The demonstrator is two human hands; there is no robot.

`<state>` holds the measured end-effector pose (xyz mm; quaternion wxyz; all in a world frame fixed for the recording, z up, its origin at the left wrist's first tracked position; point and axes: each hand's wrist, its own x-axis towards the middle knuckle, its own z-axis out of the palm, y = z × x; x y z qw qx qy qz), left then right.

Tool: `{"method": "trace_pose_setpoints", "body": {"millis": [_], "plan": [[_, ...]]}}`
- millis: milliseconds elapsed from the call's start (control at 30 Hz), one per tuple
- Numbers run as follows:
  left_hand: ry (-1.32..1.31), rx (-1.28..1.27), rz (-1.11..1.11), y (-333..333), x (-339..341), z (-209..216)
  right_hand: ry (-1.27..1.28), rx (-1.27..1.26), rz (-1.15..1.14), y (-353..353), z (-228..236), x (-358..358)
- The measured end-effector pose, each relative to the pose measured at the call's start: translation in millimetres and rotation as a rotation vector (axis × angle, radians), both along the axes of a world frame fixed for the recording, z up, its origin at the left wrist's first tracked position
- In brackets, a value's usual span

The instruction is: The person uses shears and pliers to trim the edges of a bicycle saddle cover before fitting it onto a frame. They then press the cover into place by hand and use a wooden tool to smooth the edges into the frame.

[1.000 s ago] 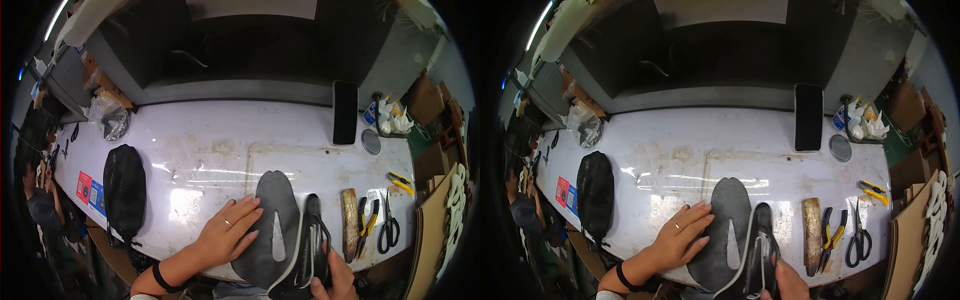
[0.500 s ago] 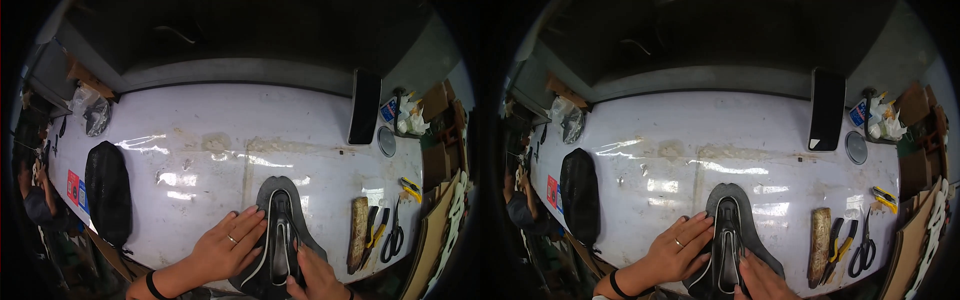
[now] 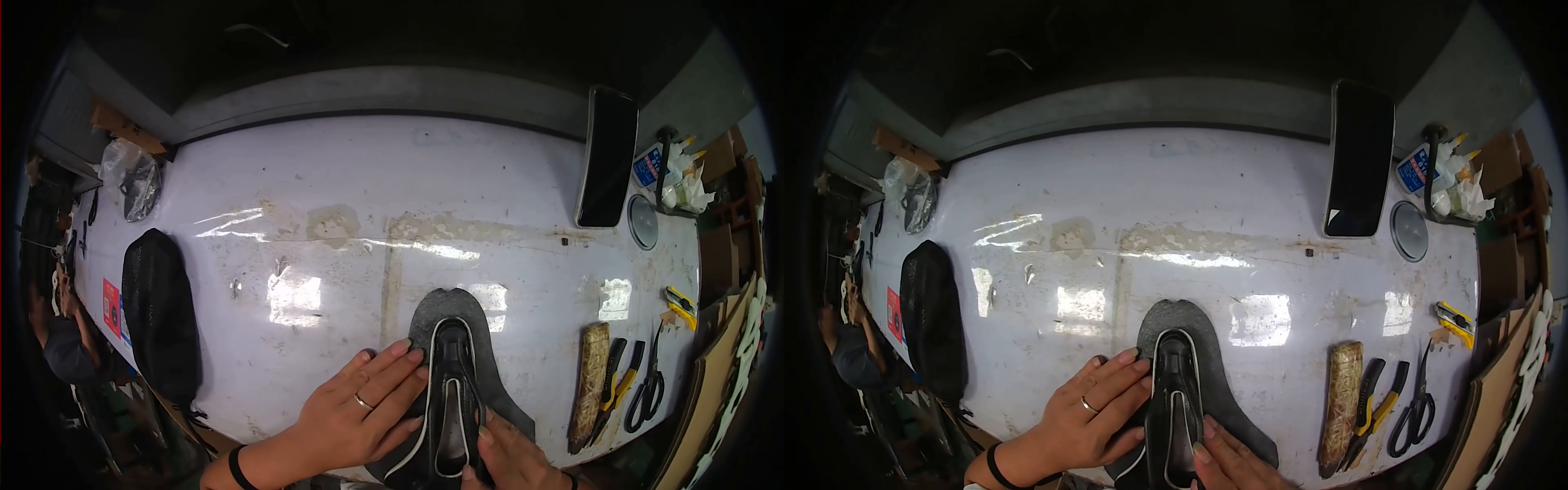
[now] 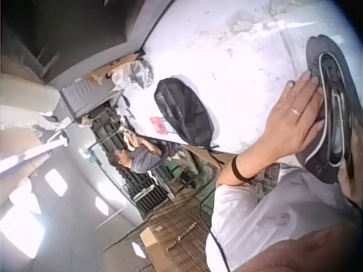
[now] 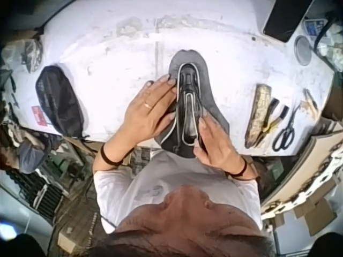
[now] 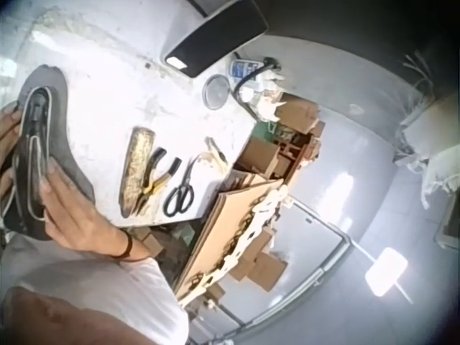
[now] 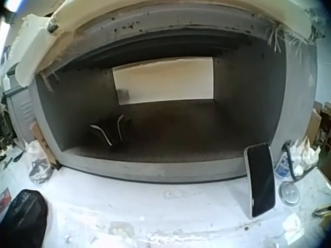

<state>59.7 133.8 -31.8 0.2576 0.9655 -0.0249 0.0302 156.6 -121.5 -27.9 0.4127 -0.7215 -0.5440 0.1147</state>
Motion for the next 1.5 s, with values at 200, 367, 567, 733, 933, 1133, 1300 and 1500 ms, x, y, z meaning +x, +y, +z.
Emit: {"method": "trace_pose_setpoints", "body": {"millis": [200,367,567,733,933,1133,1300,1500], "plan": [[0.005,-0.005,0.0,1.5,-0.3,-0.8,-0.031,-0.001,-0.025,2.9,-0.7,-0.3],[0.01,-0.015,0.005,0.9,0.2,1.5,-0.032,0.003,-0.032,4.1,-0.1,-0.3],[0.007,-0.006,0.01,0.9,0.0,-0.3,-0.037,0.005,-0.035,6.0,0.4,0.6],[-0.002,-0.006,0.011,-0.4,0.2,-1.4,-0.045,0.005,-0.032,5.5,-0.2,1.0],[-0.001,0.013,0.015,-0.6,0.1,-2.0,-0.065,-0.007,-0.036,7.9,1.4,2.6],[-0.016,0.018,0.001,-0.4,0.7,1.6,-0.043,-0.015,-0.041,4.0,2.9,0.7],[-0.03,-0.019,0.015,-0.3,-1.0,2.9,-0.015,-0.034,-0.067,4.7,3.3,-4.9],[-0.277,-0.096,0.128,-5.1,-25.5,10.6,-0.033,-0.059,-0.152,5.8,2.0,-9.3]]}}
